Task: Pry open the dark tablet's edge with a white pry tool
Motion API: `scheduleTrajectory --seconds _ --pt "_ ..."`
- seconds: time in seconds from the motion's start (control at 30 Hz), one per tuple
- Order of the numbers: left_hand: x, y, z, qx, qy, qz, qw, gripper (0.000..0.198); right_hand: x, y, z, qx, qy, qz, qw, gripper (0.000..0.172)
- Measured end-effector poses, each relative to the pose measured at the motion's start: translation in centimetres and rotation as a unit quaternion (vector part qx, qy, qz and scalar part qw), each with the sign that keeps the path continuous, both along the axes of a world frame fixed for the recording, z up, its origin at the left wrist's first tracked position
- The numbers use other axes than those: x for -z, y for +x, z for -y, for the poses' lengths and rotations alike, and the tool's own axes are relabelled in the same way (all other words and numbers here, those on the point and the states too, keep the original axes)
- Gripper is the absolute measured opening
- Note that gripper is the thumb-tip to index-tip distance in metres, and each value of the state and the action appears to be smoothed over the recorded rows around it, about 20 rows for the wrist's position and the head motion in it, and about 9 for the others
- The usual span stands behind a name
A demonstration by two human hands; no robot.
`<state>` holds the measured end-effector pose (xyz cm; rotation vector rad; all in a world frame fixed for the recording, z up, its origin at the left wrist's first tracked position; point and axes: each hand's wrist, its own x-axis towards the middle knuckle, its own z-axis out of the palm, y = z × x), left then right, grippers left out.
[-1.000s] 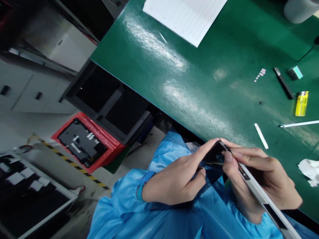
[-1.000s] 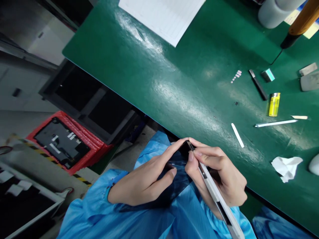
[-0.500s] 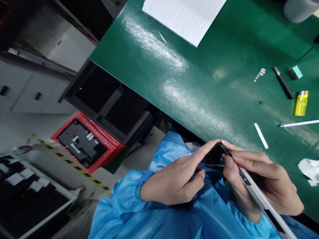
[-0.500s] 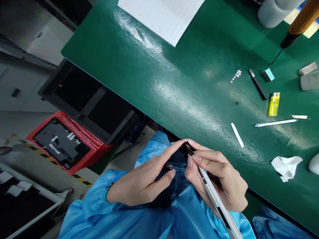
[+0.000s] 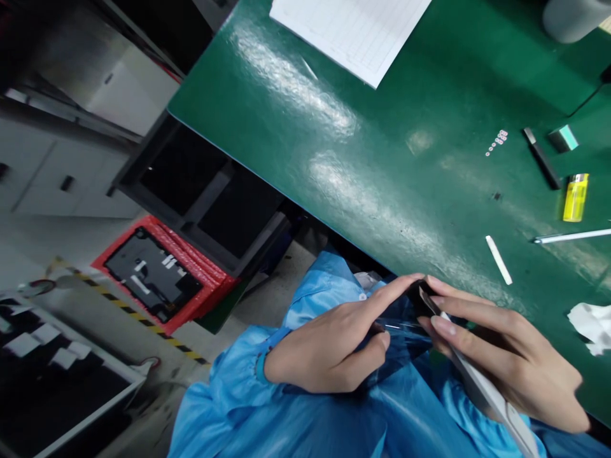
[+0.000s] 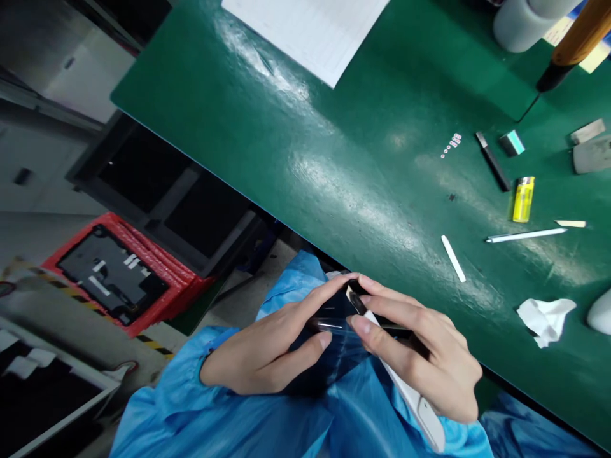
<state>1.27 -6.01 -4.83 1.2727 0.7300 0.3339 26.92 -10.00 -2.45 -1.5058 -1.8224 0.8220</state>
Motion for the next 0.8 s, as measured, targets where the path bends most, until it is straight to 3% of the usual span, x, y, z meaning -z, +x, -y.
scheduleTrajectory --seconds 0.2,0.47,0.6,0.7,0.8 --pt "0.1 0.1 -0.3 0.004 -0.004 -0.006 1.0 0.075 0.3 0.0 0.9 0.022 0.01 0.004 1.0 0.035" --pt "0.4 0.1 -0.4 0.001 -0.012 0.004 1.0 0.078 0.9 0.0 0.6 0.037 0.034 0.008 0.999 0.032" --pt "0.6 0.2 -0.3 0.0 -0.031 0.017 0.999 0.08 1.7 -0.4 -1.0 -0.014 0.104 -0.002 0.994 0.025" --pt "0.5 0.3 -0.6 0.014 -0.053 0.017 0.998 0.081 1.9 -0.6 -1.8 -0.03 0.134 -0.04 0.99 0.034" --pt "0.7 0.4 -1.1 0.02 -0.054 0.036 0.998 0.081 1.8 -0.5 -1.7 0.001 0.077 -0.078 0.994 0.054"
